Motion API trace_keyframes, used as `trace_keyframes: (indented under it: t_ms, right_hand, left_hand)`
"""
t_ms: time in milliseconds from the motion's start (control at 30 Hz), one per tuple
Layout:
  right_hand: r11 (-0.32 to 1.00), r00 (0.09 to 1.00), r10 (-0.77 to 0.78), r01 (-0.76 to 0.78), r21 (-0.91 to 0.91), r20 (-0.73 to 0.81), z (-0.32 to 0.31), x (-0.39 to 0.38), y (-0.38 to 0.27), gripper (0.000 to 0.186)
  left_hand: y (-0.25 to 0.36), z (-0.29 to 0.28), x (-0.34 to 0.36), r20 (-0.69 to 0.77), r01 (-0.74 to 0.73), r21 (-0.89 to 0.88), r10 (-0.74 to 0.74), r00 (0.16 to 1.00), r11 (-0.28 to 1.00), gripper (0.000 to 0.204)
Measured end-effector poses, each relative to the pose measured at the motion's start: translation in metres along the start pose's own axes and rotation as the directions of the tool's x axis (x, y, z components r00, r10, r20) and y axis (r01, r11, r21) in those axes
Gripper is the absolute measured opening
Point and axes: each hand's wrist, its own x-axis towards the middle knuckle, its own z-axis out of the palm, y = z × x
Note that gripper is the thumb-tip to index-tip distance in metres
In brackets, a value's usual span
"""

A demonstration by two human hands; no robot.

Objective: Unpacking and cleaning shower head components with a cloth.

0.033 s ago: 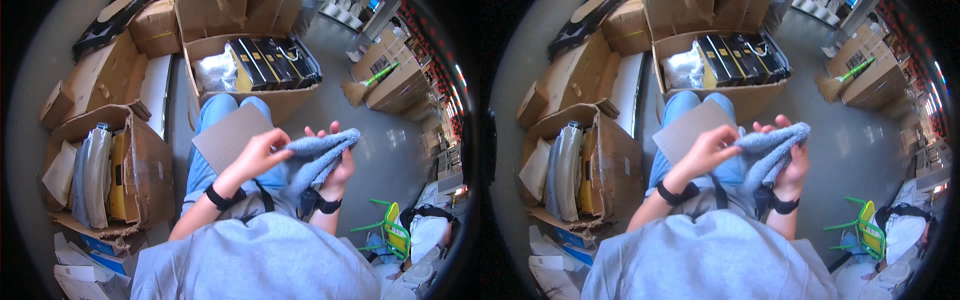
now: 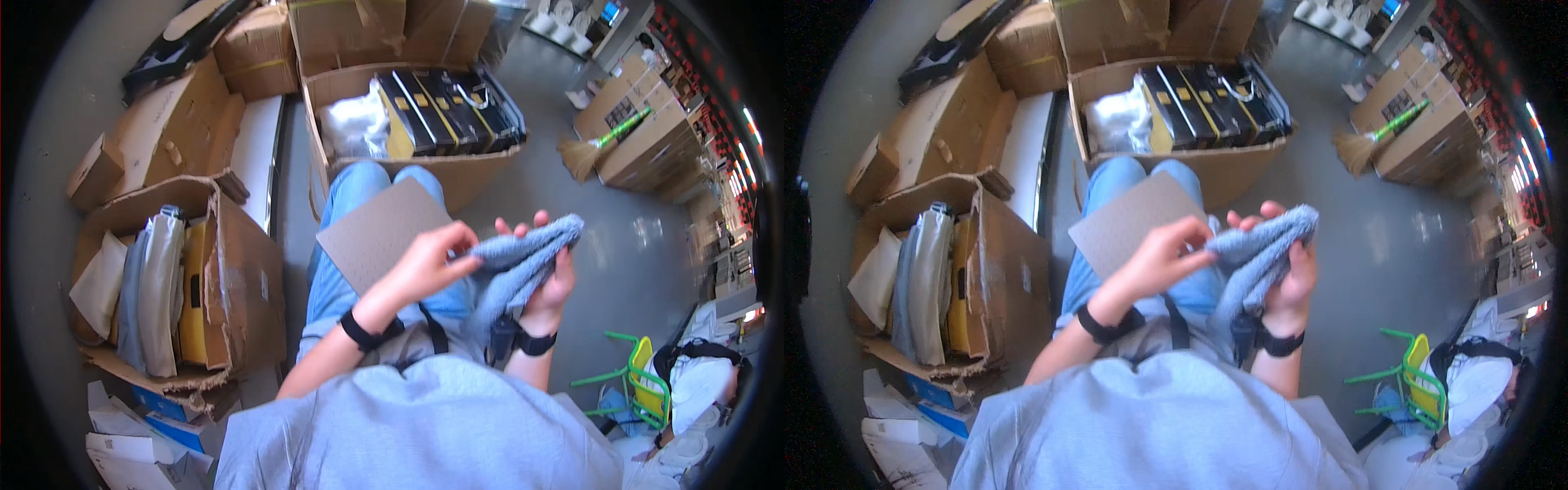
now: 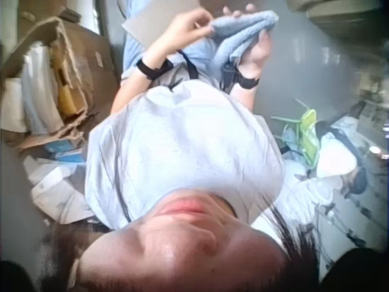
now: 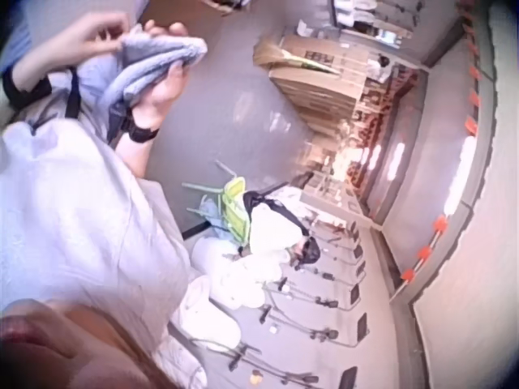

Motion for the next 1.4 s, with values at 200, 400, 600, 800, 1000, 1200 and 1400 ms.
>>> trace_keyframes:
  t_ms: [200,400,600,800,1000,1200,1400]
  right_hand:
    - [0.977,0.990,-0.112,0.094,-0.194,-0.085,-0.022,0.020,-0.022,0.053]
    - [0.726,0.904,-0.347,0.089,-0.682,-0.251,-0.062,0.046,-0.054,0.035]
    - [0.109,0.957,-0.118,-0.253,-0.961,-0.265,-0.091,0.048,0.008,0.037]
    - [-0.162,0.927,0.339,-0.112,-0.980,-0.162,-0.080,0.044,0.106,0.038]
    - [-0.137,0.885,0.293,-0.335,-0.932,-0.362,-0.086,0.044,0.114,0.036]
    - [-0.201,0.833,0.407,-0.318,-0.926,-0.374,-0.080,0.058,0.112,0.044]
    - [-0.312,0.748,0.584,-0.151,-0.938,-0.315,-0.077,0.107,0.113,0.055]
  left_hand:
    - [-0.019,-0.001,0.001,-0.016,0.022,0.114,-0.021,1.000,0.993,0.028]
    - [-0.056,-0.043,-0.001,-0.283,0.160,0.323,-0.066,0.957,0.933,0.028]
    - [-0.091,-0.077,-0.027,-0.525,0.521,0.717,-0.133,0.841,0.463,0.055]
    - [-0.106,-0.090,-0.028,-0.467,0.584,0.725,-0.362,0.807,0.366,0.067]
    - [-0.124,-0.093,-0.017,-0.505,0.605,0.704,-0.338,0.794,0.372,0.062]
    - [-0.131,-0.093,-0.011,-0.549,0.653,0.670,-0.357,0.756,0.353,0.055]
    - [-0.132,-0.095,-0.009,-0.567,0.660,0.652,-0.338,0.751,0.373,0.054]
